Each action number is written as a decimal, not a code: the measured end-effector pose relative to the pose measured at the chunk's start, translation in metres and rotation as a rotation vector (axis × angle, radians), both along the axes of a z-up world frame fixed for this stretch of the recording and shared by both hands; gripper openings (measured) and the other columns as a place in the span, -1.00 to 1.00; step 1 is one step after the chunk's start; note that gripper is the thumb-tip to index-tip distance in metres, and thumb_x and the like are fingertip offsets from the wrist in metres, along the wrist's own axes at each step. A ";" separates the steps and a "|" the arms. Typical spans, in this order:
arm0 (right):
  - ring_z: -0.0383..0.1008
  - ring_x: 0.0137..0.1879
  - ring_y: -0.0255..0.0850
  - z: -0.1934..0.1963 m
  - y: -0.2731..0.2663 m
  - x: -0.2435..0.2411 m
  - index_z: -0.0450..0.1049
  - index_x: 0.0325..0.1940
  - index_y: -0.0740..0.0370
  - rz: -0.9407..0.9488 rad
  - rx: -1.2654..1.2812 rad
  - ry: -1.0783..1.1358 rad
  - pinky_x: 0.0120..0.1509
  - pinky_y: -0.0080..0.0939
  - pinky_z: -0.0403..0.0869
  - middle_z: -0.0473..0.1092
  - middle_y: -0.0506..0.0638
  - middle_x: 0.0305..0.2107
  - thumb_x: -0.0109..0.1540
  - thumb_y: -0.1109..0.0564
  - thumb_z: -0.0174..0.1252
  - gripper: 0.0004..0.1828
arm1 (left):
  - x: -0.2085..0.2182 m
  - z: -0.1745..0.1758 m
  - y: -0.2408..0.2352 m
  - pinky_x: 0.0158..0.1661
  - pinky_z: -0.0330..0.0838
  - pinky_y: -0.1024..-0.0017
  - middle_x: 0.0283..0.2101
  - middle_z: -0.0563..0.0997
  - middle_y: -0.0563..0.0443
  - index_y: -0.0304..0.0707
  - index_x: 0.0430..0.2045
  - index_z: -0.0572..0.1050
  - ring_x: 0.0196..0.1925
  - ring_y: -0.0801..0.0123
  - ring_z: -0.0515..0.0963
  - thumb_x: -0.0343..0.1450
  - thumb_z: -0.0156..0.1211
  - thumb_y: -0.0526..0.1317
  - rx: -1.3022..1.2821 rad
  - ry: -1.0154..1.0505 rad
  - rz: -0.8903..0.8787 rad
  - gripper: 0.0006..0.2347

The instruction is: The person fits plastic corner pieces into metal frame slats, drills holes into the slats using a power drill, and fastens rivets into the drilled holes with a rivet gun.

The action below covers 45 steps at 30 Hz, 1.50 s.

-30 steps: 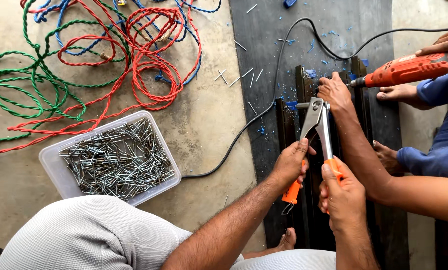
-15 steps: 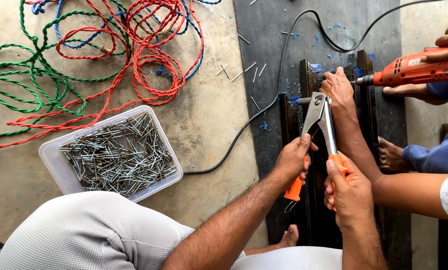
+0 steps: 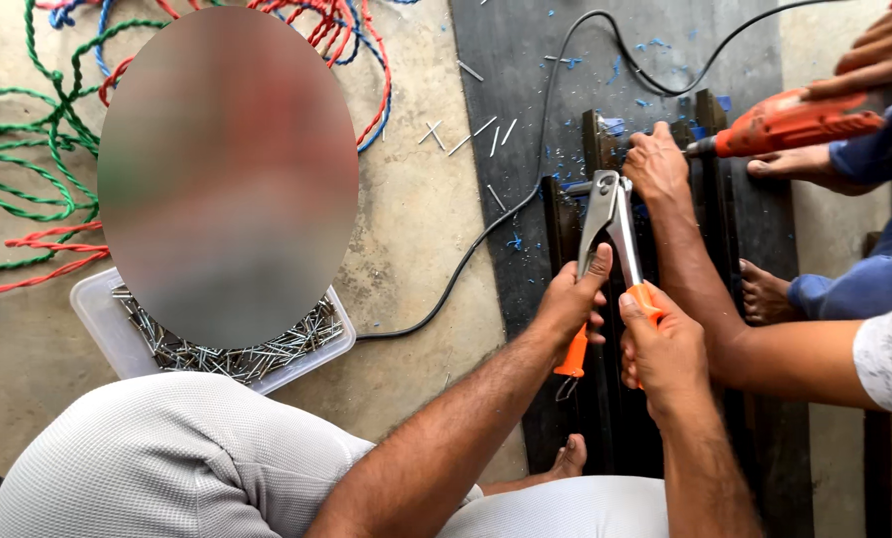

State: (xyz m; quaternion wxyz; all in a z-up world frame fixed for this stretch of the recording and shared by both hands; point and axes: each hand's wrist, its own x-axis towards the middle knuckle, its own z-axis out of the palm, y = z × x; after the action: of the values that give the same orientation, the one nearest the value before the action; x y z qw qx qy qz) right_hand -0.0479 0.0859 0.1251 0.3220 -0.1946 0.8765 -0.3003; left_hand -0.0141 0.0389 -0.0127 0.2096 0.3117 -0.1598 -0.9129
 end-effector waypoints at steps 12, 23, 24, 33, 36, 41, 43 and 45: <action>0.16 -0.70 -0.38 0.031 -0.023 -0.059 0.53 -0.03 0.11 0.196 0.273 0.095 -0.66 -0.31 0.16 0.22 -0.16 -0.71 0.31 -0.01 0.18 -0.77 | -0.005 0.031 -0.013 -0.11 0.50 0.17 0.15 0.33 -0.43 -0.73 0.32 -0.11 -0.01 0.08 0.54 -0.02 0.28 0.51 -0.016 -0.196 -0.176 0.30; 0.48 -0.03 -0.23 -0.030 0.018 -0.030 0.13 0.53 0.11 0.462 -0.016 0.484 -0.03 -0.13 0.45 0.43 0.09 -0.06 0.31 0.02 0.12 -0.29 | -0.010 0.022 -0.013 -0.21 0.59 0.24 -0.18 0.72 -0.38 -0.62 -0.25 0.63 -0.18 0.05 0.75 0.05 0.27 0.36 -0.093 -0.356 -0.195 -0.20; 0.48 -0.03 -0.23 -0.030 0.016 -0.036 0.13 0.53 0.11 0.469 -0.022 0.491 -0.03 -0.12 0.45 0.43 0.09 -0.06 0.31 0.02 0.12 -0.29 | -0.007 0.025 -0.019 -0.21 0.59 0.24 -0.18 0.72 -0.38 -0.62 -0.25 0.63 -0.18 0.05 0.75 0.05 0.27 0.36 -0.098 -0.352 -0.185 -0.20; 0.51 0.04 -0.02 -0.062 0.045 -0.046 0.42 0.12 0.37 -0.061 0.135 -0.509 0.16 0.03 0.43 0.51 0.17 -0.11 0.22 -0.57 -0.08 -0.07 | 0.016 0.028 -0.027 0.09 0.51 0.09 0.03 0.62 -0.38 -0.44 -0.10 0.59 0.08 -0.05 0.65 0.15 0.30 0.31 -0.159 -0.450 -0.379 -0.28; 0.56 -0.01 -0.07 -0.075 0.044 -0.046 0.44 0.04 0.35 -0.039 0.161 -0.458 0.07 0.05 0.53 0.51 0.15 -0.16 0.11 -0.69 -0.22 0.05 | 0.011 0.022 -0.029 0.07 0.52 0.08 -0.01 0.64 -0.39 -0.44 -0.13 0.62 0.04 -0.07 0.66 0.17 0.26 0.32 -0.217 -0.491 -0.382 -0.30; 0.51 -0.49 -0.08 -0.118 0.042 -0.031 0.48 -0.22 0.46 0.045 0.016 -0.039 -0.44 -0.10 0.42 0.46 0.15 -0.53 0.19 -0.68 -0.21 0.05 | 0.011 -0.010 -0.030 -0.30 0.64 0.20 -0.44 0.74 -0.26 -0.56 -0.50 0.65 -0.41 0.14 0.76 0.18 0.31 0.15 -0.225 -0.225 -0.186 -0.47; 0.51 -0.50 -0.10 -0.123 0.046 -0.028 0.48 -0.24 0.45 0.052 -0.010 -0.015 -0.43 -0.14 0.45 0.46 0.12 -0.55 0.20 -0.66 -0.19 0.01 | 0.002 -0.021 -0.028 -0.37 0.62 0.20 -0.49 0.72 -0.24 -0.56 -0.54 0.64 -0.48 0.17 0.73 0.19 0.32 0.14 -0.254 -0.215 -0.210 -0.49; 0.50 -0.50 -0.12 -0.112 0.038 -0.019 0.47 -0.26 0.43 0.081 -0.053 0.007 -0.43 -0.17 0.49 0.45 0.09 -0.57 0.22 -0.64 -0.17 -0.02 | 0.001 -0.028 -0.032 -0.44 0.60 0.21 -0.54 0.70 -0.21 -0.56 -0.58 0.64 -0.54 0.20 0.70 0.21 0.33 0.13 -0.299 -0.211 -0.212 -0.50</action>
State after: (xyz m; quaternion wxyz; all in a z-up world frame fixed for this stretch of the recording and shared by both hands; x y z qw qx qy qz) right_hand -0.0674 0.1238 0.0130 0.3254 -0.2394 0.8608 -0.3097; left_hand -0.0129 0.0066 -0.0405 0.1386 0.3524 -0.3462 -0.8583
